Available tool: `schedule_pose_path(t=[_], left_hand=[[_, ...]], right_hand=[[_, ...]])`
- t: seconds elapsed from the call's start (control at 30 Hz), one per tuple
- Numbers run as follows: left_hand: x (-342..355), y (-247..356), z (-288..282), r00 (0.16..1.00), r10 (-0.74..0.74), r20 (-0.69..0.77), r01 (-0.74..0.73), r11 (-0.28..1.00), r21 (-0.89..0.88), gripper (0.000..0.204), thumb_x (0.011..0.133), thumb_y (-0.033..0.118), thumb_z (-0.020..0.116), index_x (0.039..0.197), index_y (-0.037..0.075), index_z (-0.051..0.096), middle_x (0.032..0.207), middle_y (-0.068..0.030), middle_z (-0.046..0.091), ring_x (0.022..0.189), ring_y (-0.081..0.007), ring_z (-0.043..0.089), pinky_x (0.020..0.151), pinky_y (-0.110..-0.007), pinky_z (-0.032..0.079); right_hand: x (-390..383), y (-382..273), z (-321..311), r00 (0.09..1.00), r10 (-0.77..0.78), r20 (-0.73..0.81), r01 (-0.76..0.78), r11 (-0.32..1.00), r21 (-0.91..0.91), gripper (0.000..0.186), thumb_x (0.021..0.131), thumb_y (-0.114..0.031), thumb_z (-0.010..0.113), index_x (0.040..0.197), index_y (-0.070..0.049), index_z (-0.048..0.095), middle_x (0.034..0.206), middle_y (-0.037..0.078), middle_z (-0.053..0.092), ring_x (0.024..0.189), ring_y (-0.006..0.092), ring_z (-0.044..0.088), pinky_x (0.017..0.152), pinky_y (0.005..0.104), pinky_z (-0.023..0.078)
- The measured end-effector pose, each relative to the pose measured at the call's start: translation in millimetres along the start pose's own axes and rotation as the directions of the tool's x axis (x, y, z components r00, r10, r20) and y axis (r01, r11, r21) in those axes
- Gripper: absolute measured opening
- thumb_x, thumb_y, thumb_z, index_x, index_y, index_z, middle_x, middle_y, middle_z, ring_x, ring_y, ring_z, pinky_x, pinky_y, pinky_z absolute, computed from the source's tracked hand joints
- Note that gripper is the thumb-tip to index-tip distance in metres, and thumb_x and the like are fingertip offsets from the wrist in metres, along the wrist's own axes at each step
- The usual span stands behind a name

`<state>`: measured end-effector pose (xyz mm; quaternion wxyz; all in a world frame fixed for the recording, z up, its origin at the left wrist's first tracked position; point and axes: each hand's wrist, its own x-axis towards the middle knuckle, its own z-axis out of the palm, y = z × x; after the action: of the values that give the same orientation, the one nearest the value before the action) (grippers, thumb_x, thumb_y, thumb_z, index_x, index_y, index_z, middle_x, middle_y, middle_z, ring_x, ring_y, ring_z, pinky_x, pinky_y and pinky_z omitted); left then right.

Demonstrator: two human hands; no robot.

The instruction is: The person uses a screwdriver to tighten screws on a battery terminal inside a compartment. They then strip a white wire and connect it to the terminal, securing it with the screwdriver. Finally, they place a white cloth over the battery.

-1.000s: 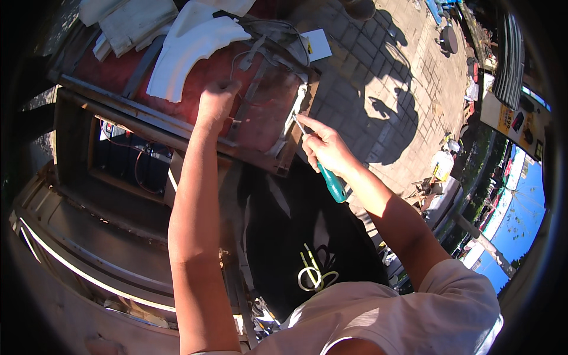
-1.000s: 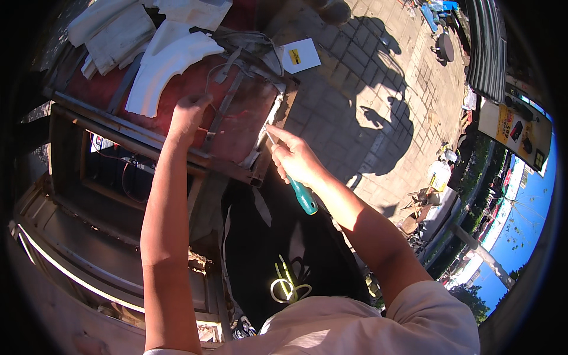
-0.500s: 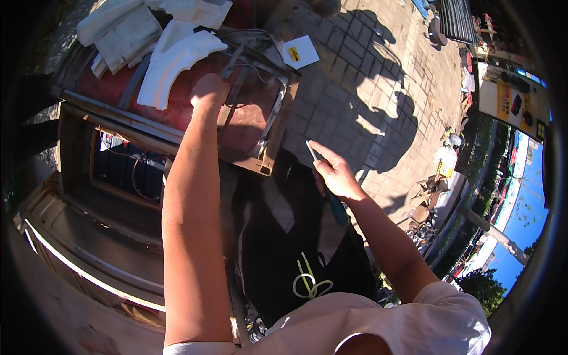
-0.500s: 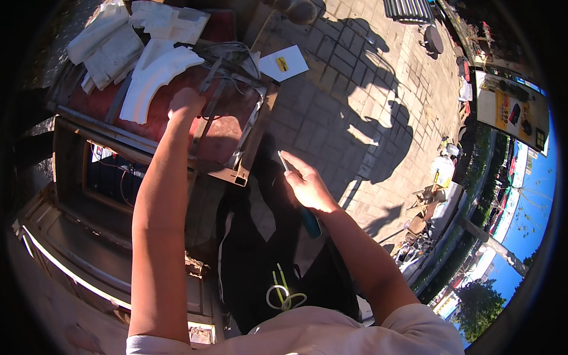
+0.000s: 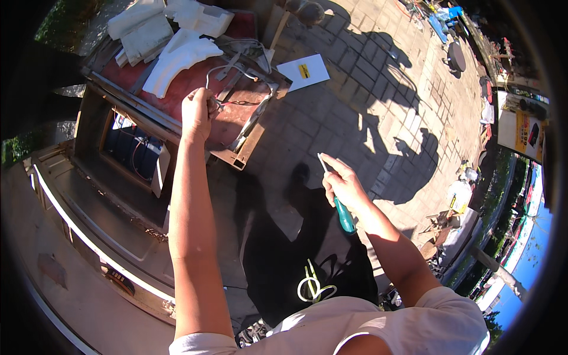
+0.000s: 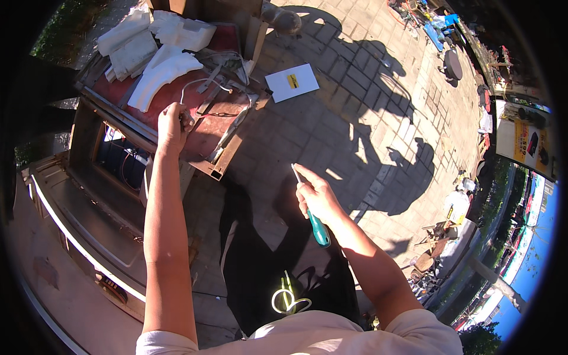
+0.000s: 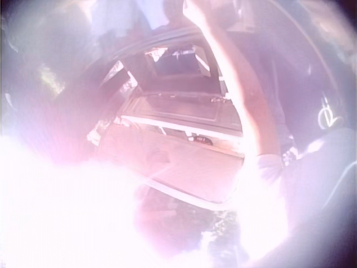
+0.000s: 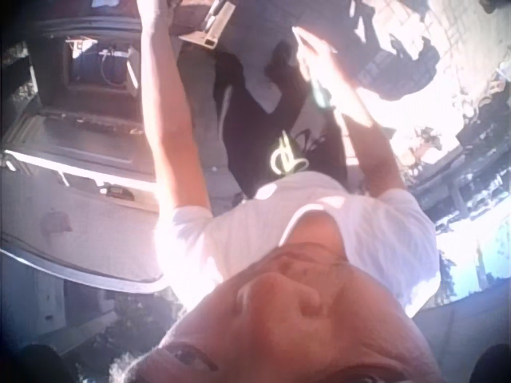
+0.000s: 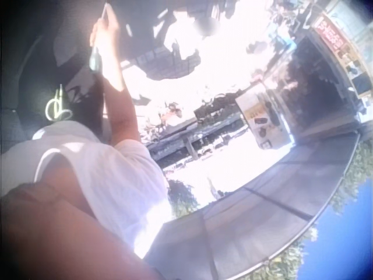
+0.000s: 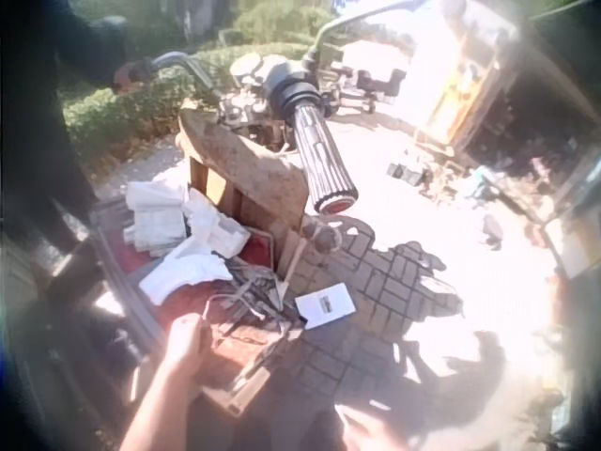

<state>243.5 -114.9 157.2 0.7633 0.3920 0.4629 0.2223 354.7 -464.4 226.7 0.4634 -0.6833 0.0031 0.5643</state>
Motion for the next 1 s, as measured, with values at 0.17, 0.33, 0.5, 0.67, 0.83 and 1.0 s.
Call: schedule_pose_path(t=[0.17, 0.33, 0.5, 0.67, 0.83, 1.0], left_hand=[[-118, -3, 46, 0.996, -0.001, 0.084, 0.02, 0.973, -0.228, 0.016, 0.081, 0.016, 0.049, 0.069, 0.009, 0.042, 0.063, -0.0025, 0.041, 0.056, -0.0137, 0.037, 0.052, -0.029, 0.032], [-223, 19, 102, 0.894, 0.011, 0.447, 0.156, 0.929, -0.335, 0.019, 0.079, 0.017, 0.057, 0.069, 0.009, 0.043, 0.063, -0.0026, 0.039, 0.057, -0.0134, 0.035, 0.051, -0.027, 0.03], [-291, 46, 149, 0.718, -0.054, 0.694, 0.268, 0.942, -0.204, 0.02, 0.078, 0.015, 0.061, 0.067, 0.009, 0.045, 0.063, -0.0035, 0.04, 0.057, -0.0152, 0.036, 0.051, -0.028, 0.028], [-324, 70, 181, 0.685, -0.11, 0.72, 0.166, 0.986, -0.008, 0.014, 0.082, 0.012, 0.058, 0.07, 0.008, 0.05, 0.064, -0.0053, 0.047, 0.057, -0.0136, 0.037, 0.052, -0.028, 0.029], [-336, 84, 198, 0.741, -0.073, 0.667, 0.092, 0.996, 0.006, 0.012, 0.085, 0.01, 0.06, 0.075, 0.007, 0.053, 0.064, -0.0036, 0.048, 0.056, -0.0117, 0.037, 0.052, -0.026, 0.029], [-343, 81, 202, 0.933, -0.07, 0.354, 0.053, 0.997, 0.057, 0.016, 0.092, 0.017, 0.062, 0.084, 0.004, 0.058, 0.061, 0.0031, 0.04, 0.053, -0.0079, 0.032, 0.05, -0.024, 0.027]], right_hand=[[-23, -14, -37, 0.988, -0.147, -0.042, 0.153, 0.955, 0.255, 0.05, 0.098, -0.006, 0.044, 0.147, -0.01, 0.037, 0.069, 0.005, 0.054, 0.045, 0.013, 0.054, 0.04, 0.0277, 0.047], [-58, -71, -61, 0.931, -0.36, -0.063, 0.359, 0.864, 0.353, 0.05, 0.099, -0.008, 0.046, 0.148, -0.01, 0.035, 0.071, 0.005, 0.057, 0.048, 0.0135, 0.056, 0.042, 0.0283, 0.048], [-129, -121, -84, 0.884, -0.46, 0.078, 0.424, 0.862, 0.279, 0.048, 0.101, -0.011, 0.043, 0.148, -0.012, 0.035, 0.076, 0.007, 0.058, 0.066, 0.0206, 0.067, 0.057, 0.0302, 0.056], [-184, -133, -100, 0.856, -0.499, 0.133, 0.421, 0.824, 0.379, 0.05, 0.098, -0.008, 0.048, 0.147, -0.012, 0.038, 0.077, 0.007, 0.059, 0.062, 0.0192, 0.066, 0.052, 0.0304, 0.056], [-210, -127, -105, 0.841, -0.538, 0.064, 0.458, 0.769, 0.446, 0.05, 0.098, -0.005, 0.045, 0.147, -0.007, 0.035, 0.07, 0.006, 0.056, 0.049, 0.014, 0.057, 0.045, 0.0279, 0.05], [-225, -124, -113, 0.72, -0.681, -0.136, 0.68, 0.652, 0.336, 0.048, 0.098, -0.004, 0.044, 0.146, -0.005, 0.037, 0.066, 0.003, 0.051, 0.046, 0.0092, 0.051, 0.044, 0.0243, 0.046]])
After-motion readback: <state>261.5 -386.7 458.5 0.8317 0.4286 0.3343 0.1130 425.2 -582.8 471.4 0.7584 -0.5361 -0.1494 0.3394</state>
